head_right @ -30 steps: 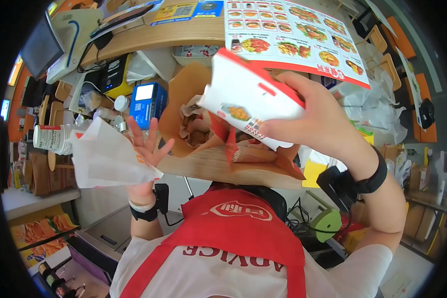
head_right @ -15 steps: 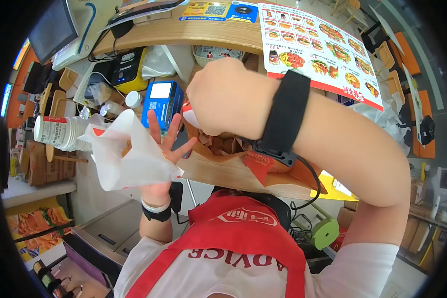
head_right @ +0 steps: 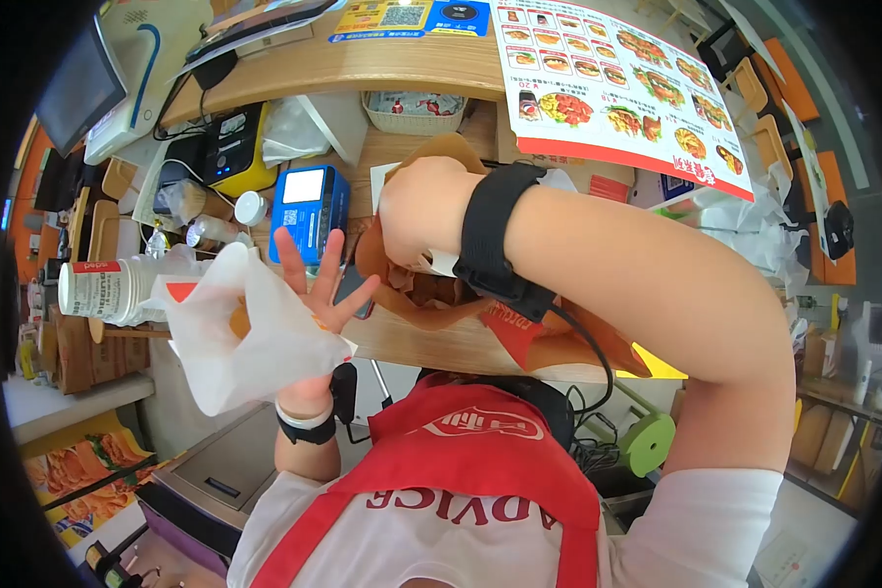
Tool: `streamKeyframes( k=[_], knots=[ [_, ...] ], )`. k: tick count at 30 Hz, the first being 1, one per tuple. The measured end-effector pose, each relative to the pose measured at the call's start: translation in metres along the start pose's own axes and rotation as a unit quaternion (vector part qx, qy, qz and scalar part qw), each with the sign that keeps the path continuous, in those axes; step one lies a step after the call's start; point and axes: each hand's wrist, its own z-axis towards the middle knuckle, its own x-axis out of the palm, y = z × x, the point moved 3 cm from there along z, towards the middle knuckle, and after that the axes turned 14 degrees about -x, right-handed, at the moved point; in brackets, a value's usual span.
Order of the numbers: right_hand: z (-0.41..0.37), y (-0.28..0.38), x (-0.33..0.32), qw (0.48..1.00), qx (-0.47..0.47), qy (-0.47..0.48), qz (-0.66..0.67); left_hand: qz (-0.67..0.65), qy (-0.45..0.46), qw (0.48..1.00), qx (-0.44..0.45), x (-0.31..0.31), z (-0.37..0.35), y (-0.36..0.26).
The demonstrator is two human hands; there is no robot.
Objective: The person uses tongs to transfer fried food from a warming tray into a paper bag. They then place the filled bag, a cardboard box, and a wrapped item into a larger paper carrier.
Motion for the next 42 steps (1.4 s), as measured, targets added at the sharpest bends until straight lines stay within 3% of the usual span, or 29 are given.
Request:
streamKeyframes(
  k=[2,3,4,6,7,9,11,12,15,16,18,19,20,21,22,24,25,28,30,31,32,33,34,36,37,39,42],
  knots=[
    [-0.004,-0.013,0.007,0.989,0.007,-0.067,0.134,0.075,0.039,0.996,0.008,-0.003,0.001,0.001],
    [-0.004,-0.019,0.013,0.981,0.036,-0.018,0.188,0.076,0.039,0.996,0.007,-0.005,0.001,0.001],
    [0.001,-0.027,0.030,0.981,0.058,-0.009,0.186,0.037,0.061,0.997,0.002,-0.006,0.002,0.002],
    [-0.010,-0.027,0.043,0.991,0.029,0.097,0.087,-0.001,0.083,0.997,-0.004,-0.006,0.001,0.002],
    [-0.019,-0.029,0.047,0.991,0.030,0.095,0.088,-0.037,0.075,0.996,-0.017,-0.006,-0.003,0.002],
    [-0.037,-0.025,0.039,0.981,-0.062,-0.124,0.138,-0.072,0.067,0.995,-0.033,-0.003,-0.010,0.003],
    [-0.060,-0.021,0.023,0.904,-0.165,-0.333,0.211,-0.132,0.081,0.985,-0.076,0.010,-0.017,0.006],
    [-0.072,-0.017,0.013,0.869,-0.163,-0.311,0.348,-0.051,0.097,0.989,-0.098,0.022,-0.008,0.005],
    [-0.116,0.005,-0.011,0.726,-0.150,-0.248,0.624,0.194,0.066,0.979,0.003,0.025,0.009,0.027],
    [-0.131,0.010,-0.016,0.715,-0.060,-0.156,0.679,0.164,0.051,0.985,-0.003,0.025,0.017,0.034],
    [-0.144,0.013,-0.013,0.762,-0.194,-0.323,0.527,0.115,0.093,0.989,-0.025,0.027,0.025,0.047],
    [-0.151,0.014,-0.012,0.761,-0.190,-0.329,0.526,0.214,0.041,0.976,-0.026,0.031,0.024,0.047],
    [-0.160,0.016,-0.016,0.794,-0.198,-0.373,0.438,0.310,-0.009,0.950,-0.026,0.035,0.022,0.046],
    [-0.169,0.017,-0.018,0.819,-0.201,-0.412,0.345,0.218,0.008,0.973,-0.077,0.039,0.031,0.052],
    [-0.173,0.017,-0.014,0.818,-0.191,-0.416,0.347,0.225,-0.028,0.973,-0.042,0.049,0.029,0.061],
    [-0.183,0.008,-0.003,0.862,-0.034,-0.434,0.259,0.222,0.003,0.973,-0.063,0.062,0.035,0.076],
    [-0.193,0.005,-0.006,0.874,-0.016,-0.419,0.246,0.221,0.007,0.972,-0.074,0.064,0.035,0.083],
    [-0.235,-0.005,0.003,0.834,0.026,-0.504,0.224,0.208,0.037,0.973,-0.097,0.067,0.032,0.101],
    [-0.267,-0.007,0.009,0.798,0.040,-0.570,0.190,0.358,0.099,0.925,-0.073,0.070,0.028,0.111],
    [-0.277,-0.004,0.014,0.799,0.044,-0.570,0.190,0.540,0.162,0.823,-0.071,0.075,0.027,0.110],
    [-0.287,-0.004,0.021,0.774,0.093,-0.591,0.205,0.696,0.217,0.681,-0.063,0.079,0.026,0.109],
    [-0.295,-0.006,0.027,0.746,0.142,-0.612,0.221,0.761,0.245,0.601,0.004,0.079,0.020,0.118],
    [-0.298,-0.010,0.034,0.745,0.144,-0.613,0.221,0.761,0.247,0.599,0.002,0.074,0.018,0.123],
    [-0.288,-0.012,0.050,0.862,0.056,-0.501,0.048,0.839,0.271,0.461,0.099,0.065,0.012,0.132],
    [-0.278,-0.011,0.059,0.876,0.039,-0.479,0.037,0.846,0.281,0.434,0.134,0.060,0.010,0.133],
    [-0.256,-0.008,0.070,0.889,0.023,-0.456,0.025,0.840,0.290,0.431,0.156,0.058,0.007,0.137],
    [-0.228,-0.014,0.086,0.924,0.076,-0.373,-0.018,0.828,0.302,0.433,0.191,0.056,0.001,0.145]
  ],
)
